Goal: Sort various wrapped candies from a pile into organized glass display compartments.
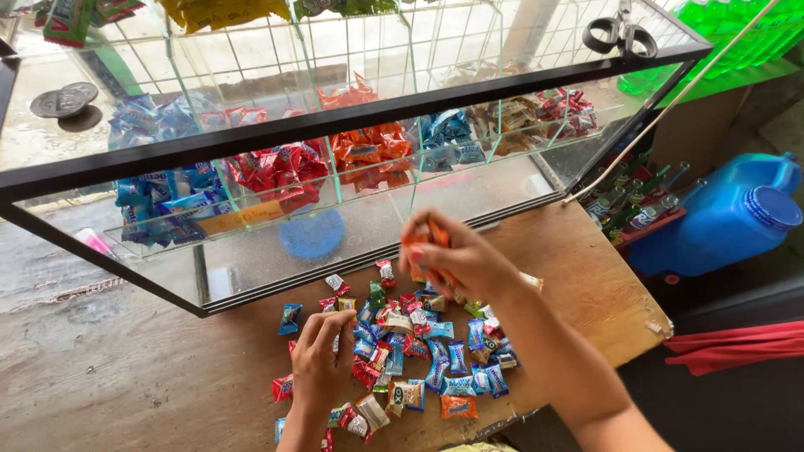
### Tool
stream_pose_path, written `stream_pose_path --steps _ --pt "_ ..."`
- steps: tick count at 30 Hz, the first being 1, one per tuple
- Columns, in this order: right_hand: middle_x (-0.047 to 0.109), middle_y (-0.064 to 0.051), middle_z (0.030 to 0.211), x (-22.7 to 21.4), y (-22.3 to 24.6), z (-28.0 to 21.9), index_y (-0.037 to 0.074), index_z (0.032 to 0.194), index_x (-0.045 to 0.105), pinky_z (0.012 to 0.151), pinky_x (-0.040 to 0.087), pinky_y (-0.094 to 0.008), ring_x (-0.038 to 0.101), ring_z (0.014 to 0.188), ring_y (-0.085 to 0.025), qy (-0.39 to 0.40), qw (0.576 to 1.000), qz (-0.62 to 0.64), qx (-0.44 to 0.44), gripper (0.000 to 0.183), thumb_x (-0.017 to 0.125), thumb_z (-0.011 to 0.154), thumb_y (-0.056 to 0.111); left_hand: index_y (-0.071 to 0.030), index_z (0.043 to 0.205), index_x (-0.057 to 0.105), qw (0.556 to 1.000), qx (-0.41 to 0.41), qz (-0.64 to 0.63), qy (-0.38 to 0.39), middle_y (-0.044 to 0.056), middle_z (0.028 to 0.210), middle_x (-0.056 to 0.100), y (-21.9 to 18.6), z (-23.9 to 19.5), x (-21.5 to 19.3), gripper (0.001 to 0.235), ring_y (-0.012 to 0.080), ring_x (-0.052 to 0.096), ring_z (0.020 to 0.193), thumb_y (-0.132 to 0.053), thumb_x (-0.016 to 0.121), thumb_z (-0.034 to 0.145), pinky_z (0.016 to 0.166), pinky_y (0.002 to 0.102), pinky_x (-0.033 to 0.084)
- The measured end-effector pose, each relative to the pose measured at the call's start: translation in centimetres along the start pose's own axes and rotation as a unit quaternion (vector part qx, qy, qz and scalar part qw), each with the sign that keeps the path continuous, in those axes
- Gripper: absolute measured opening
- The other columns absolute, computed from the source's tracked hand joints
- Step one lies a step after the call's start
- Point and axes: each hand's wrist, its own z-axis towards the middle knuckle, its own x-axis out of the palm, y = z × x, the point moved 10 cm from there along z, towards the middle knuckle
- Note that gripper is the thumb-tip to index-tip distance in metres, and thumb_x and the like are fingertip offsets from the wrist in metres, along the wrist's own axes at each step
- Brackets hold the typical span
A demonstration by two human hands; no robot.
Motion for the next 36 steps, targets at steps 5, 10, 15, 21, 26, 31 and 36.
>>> stream_pose_path --steps 5,10,15,21,26,31,36 --pt "0.072 -0.013 0.112 8.8 12.2 3.0 0.009 0.122 0.056 0.082 0.061 -0.042 0.077 0.099 -0.03 -0.05 0.692 -0.631 -0.347 0.026 0.069 0.102 0.021 -0.01 0.11 0.07 0.998 0.052 -0.007 -0.045 0.007 0.101 0.07 -0.7 0.2 -1.6 0.02 0.0248 0.071 0.091 -0.002 0.067 0.092 0.077 0.037 0.057" --pt "0.073 -0.016 0.101 8.2 12.4 9.3 0.008 0.117 0.063 0.07 0.057 -0.051 0.071 0.088 -0.04 -0.124 0.548 -0.786 -0.257 0.029 0.074 0.093 0.022 -0.008 0.11 0.07 0.995 0.037 0.015 -0.088 0.008 0.1 0.07 -0.4 0.5 -3.8 0.018 0.0259 0.07 0.089 0.0 0.067 0.094 0.077 0.037 0.057" --pt "0.072 -0.019 0.093 5.4 10.6 13.5 0.009 0.111 0.069 0.065 0.056 -0.054 0.071 0.082 -0.042 -0.149 0.479 -0.834 -0.231 0.024 0.074 0.088 0.014 -0.007 0.111 0.07 0.992 0.0 0.027 -0.122 0.009 0.1 0.07 1.4 0.6 -6.2 0.017 0.0227 0.069 0.083 0.001 0.067 0.096 0.072 0.034 0.056" --pt "0.072 -0.02 0.089 1.7 9.9 18.4 0.005 0.098 0.072 0.071 0.055 -0.053 0.07 0.082 -0.041 -0.141 0.467 -0.842 -0.23 0.013 0.071 0.091 0.016 -0.009 0.11 0.071 0.989 0.001 0.033 -0.147 0.007 0.1 0.071 2.3 0.3 -6.5 0.013 0.0188 0.069 0.082 -0.003 0.069 0.099 0.067 0.031 0.056" --pt "0.072 -0.024 0.088 0.3 9.7 18.6 0.004 0.1 0.074 0.065 0.054 -0.054 0.07 0.078 -0.042 -0.117 0.493 -0.848 -0.152 0.029 0.072 0.095 0.033 -0.009 0.113 0.07 0.987 0.018 0.04 -0.156 0.006 0.103 0.07 1.4 0.4 -7.2 0.013 0.0184 0.07 0.091 -0.004 0.069 0.101 0.078 0.032 0.057" --pt "0.07 -0.024 0.105 3.9 9.9 12.3 -0.001 0.118 0.066 0.089 0.051 -0.053 0.067 0.1 -0.041 -0.096 0.528 -0.829 -0.155 0.041 0.075 0.098 0.034 -0.009 0.113 0.071 0.986 0.001 0.04 -0.16 0.006 0.102 0.07 2.1 0.5 -7.3 0.013 0.0176 0.068 0.09 -0.004 0.07 0.1 0.079 0.032 0.057" --pt "0.052 -0.027 0.146 11.0 8.7 2.4 -0.001 0.146 0.05 0.107 0.041 -0.052 0.052 0.131 -0.042 -0.169 0.517 -0.761 -0.353 0.054 0.074 0.103 0.021 -0.009 0.112 0.071 0.987 -0.015 0.039 -0.157 0.006 0.101 0.07 2.5 0.6 -7.4 0.013 0.0172 0.067 0.09 -0.004 0.07 0.101 0.081 0.031 0.057"
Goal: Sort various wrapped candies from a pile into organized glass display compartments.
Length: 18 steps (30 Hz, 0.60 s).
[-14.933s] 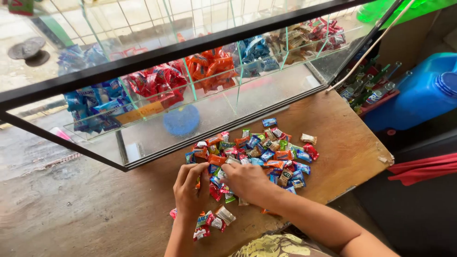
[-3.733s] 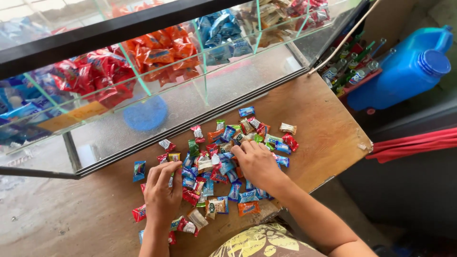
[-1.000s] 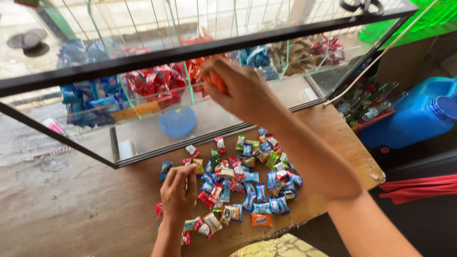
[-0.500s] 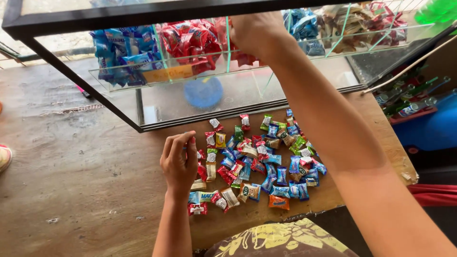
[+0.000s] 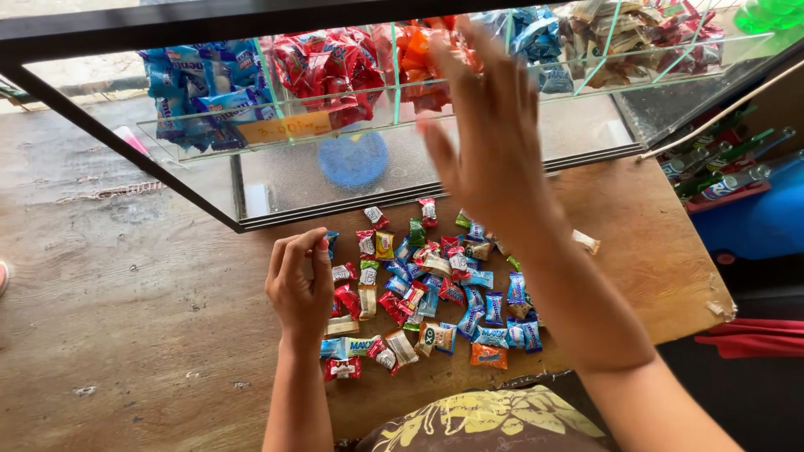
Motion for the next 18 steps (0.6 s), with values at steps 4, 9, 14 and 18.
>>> stream_pose_path --steps 4,9,14,18 --pt "0.064 -0.015 0.13 4.8 5.0 -6.8 0.008 0.132 0.061 0.108 0.047 -0.048 0.061 0.122 -0.034 0.094 0.983 0.155 0.0 0.036 0.069 0.098 0.011 -0.008 0.112 0.071 1.0 -0.013 0.009 -0.006 0.006 0.101 0.07 0.6 0.3 -0.7 0.012 0.0167 0.067 0.09 -0.003 0.069 0.102 0.082 0.03 0.056" --pt "0.069 -0.011 0.114 13.4 12.0 -14.2 0.007 0.113 0.069 0.098 0.049 -0.045 0.066 0.109 -0.029 0.233 0.949 0.198 -0.074 0.023 0.065 0.091 0.012 -0.006 0.114 0.071 0.999 -0.025 -0.023 -0.037 0.005 0.102 0.069 1.6 0.3 -1.8 0.011 0.0125 0.07 0.09 -0.003 0.066 0.105 0.081 0.028 0.057" --pt "0.069 -0.019 0.116 14.2 16.6 -15.5 0.001 0.12 0.067 0.093 0.049 -0.039 0.064 0.101 -0.029 0.187 0.968 0.075 -0.147 0.039 0.06 0.087 0.021 -0.006 0.113 0.07 0.996 -0.054 -0.049 -0.06 0.005 0.103 0.067 2.2 0.3 -2.5 0.007 0.0093 0.07 0.089 -0.006 0.066 0.107 0.074 0.025 0.056" --pt "0.064 -0.012 0.1 14.5 16.2 -17.0 -0.001 0.126 0.066 0.094 0.049 -0.042 0.063 0.099 -0.03 0.239 0.952 0.124 -0.144 0.033 0.059 0.099 0.017 -0.008 0.11 0.073 0.992 -0.121 0.023 0.033 0.005 0.097 0.069 4.5 0.6 -1.0 0.01 0.0125 0.068 0.08 -0.01 0.067 0.103 0.068 0.028 0.055"
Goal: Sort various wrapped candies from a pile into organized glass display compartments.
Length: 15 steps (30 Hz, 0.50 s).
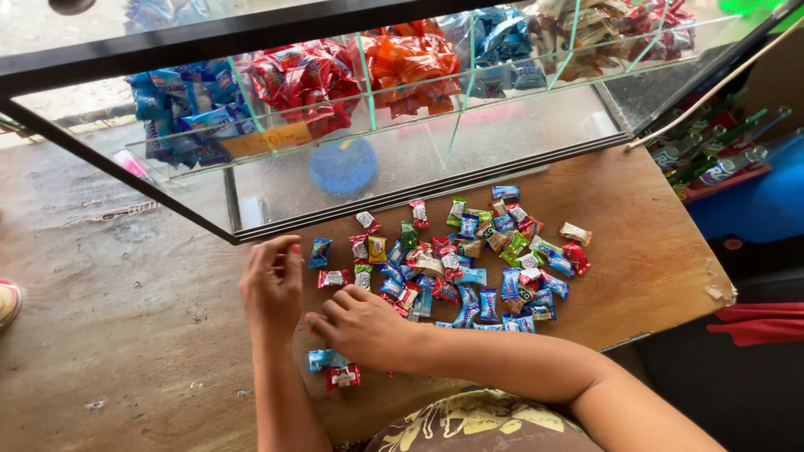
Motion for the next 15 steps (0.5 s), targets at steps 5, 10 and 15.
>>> stream_pose_path --steps 5,10,15 --pt "0.06 -0.01 0.1 -3.0 -1.4 -1.9 0.006 0.115 0.067 0.092 0.049 -0.043 0.062 0.099 -0.029 -0.004 0.988 0.151 0.038 0.028 0.064 0.088 0.011 -0.009 0.106 0.074 0.978 0.018 0.035 0.206 0.009 0.098 0.072 -0.7 -1.4 4.7 0.015 0.0269 0.07 0.086 -0.012 0.069 0.092 0.075 0.037 0.055" --pt "0.057 -0.006 0.104 -5.7 -11.6 -6.3 0.007 0.107 0.064 0.083 0.055 -0.03 0.061 0.096 -0.018 -0.039 0.84 0.485 0.241 0.019 0.069 0.089 0.002 -0.011 0.107 0.073 0.975 0.001 0.037 0.22 0.009 0.1 0.071 -1.3 -1.9 5.3 0.015 0.0293 0.07 0.086 -0.01 0.066 0.094 0.076 0.04 0.054" --pt "0.062 0.0 0.105 -4.6 -18.3 -14.0 0.012 0.111 0.059 0.081 0.055 -0.026 0.061 0.093 -0.006 -0.093 0.659 0.642 0.38 0.023 0.068 0.09 0.006 -0.01 0.105 0.074 0.973 0.018 0.068 0.219 0.009 0.099 0.071 -2.0 -1.7 5.1 0.015 0.0296 0.069 0.086 -0.009 0.065 0.093 0.074 0.041 0.053"
